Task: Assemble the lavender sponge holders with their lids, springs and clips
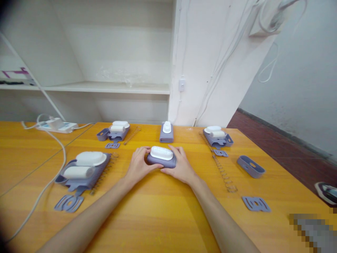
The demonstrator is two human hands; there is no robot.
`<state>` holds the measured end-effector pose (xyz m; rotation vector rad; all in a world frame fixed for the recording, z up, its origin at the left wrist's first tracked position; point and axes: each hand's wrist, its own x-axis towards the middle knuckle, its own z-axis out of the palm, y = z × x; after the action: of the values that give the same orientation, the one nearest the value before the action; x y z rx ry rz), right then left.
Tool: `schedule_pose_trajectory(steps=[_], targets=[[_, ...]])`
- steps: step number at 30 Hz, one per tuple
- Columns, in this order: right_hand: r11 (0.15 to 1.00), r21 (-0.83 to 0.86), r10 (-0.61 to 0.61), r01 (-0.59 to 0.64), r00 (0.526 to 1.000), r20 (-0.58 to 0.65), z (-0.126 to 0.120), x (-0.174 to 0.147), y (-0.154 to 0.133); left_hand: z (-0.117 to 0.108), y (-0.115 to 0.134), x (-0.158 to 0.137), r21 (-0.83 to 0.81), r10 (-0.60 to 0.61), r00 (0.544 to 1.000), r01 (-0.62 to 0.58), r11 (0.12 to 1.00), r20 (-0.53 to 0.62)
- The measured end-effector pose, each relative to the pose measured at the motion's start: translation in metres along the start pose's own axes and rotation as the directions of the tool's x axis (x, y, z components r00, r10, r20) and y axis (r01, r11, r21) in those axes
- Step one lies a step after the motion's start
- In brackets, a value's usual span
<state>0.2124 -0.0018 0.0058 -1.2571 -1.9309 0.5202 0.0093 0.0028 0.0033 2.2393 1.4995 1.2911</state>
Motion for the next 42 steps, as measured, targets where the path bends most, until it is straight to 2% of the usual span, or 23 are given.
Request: schedule_pose_trajectory(steps=[8, 19, 24, 29, 35, 38, 42], targets=[[1.000, -0.020, 0.009, -0.009, 1.000, 0.017, -0.001, 0.000, -0.002, 0.002, -0.005, 0.000, -0.184, -0.003, 1.000, 0.006, 0.983, 0.018], [1.000, -0.022, 0.016, -0.016, 1.000, -0.005, 0.000, -0.001, -0.002, 0.002, -0.005, -0.001, -0.154, -0.025, 0.999, 0.031, 0.988, 0.041], [1.000, 0.009, -0.021, 0.021, 1.000, -0.011, 0.004, -0.001, 0.001, 0.002, 0.003, 0.000, -0.103, -0.118, 0.993, 0.116, 0.988, -0.011], [1.000, 0.001, -0.028, 0.028, 1.000, 0.002, 0.006, -0.002, -0.001, 0.000, 0.006, 0.002, -0.146, -0.216, 0.970, 0.200, 0.969, -0.108], [0.999, -0.012, -0.036, 0.037, 0.999, 0.009, 0.004, -0.003, -0.004, -0.002, 0.005, 0.004, -0.192, -0.237, 0.962, 0.209, 0.959, -0.133], [0.998, 0.002, -0.069, 0.070, 0.997, -0.041, 0.002, -0.003, -0.003, -0.002, 0.005, 0.005, -0.224, -0.253, 0.956, 0.217, 0.950, -0.147], [0.996, 0.050, -0.070, 0.080, 0.980, -0.185, -0.001, -0.002, 0.000, -0.004, 0.004, 0.005, -0.280, -0.297, 0.940, 0.243, 0.929, -0.169]])
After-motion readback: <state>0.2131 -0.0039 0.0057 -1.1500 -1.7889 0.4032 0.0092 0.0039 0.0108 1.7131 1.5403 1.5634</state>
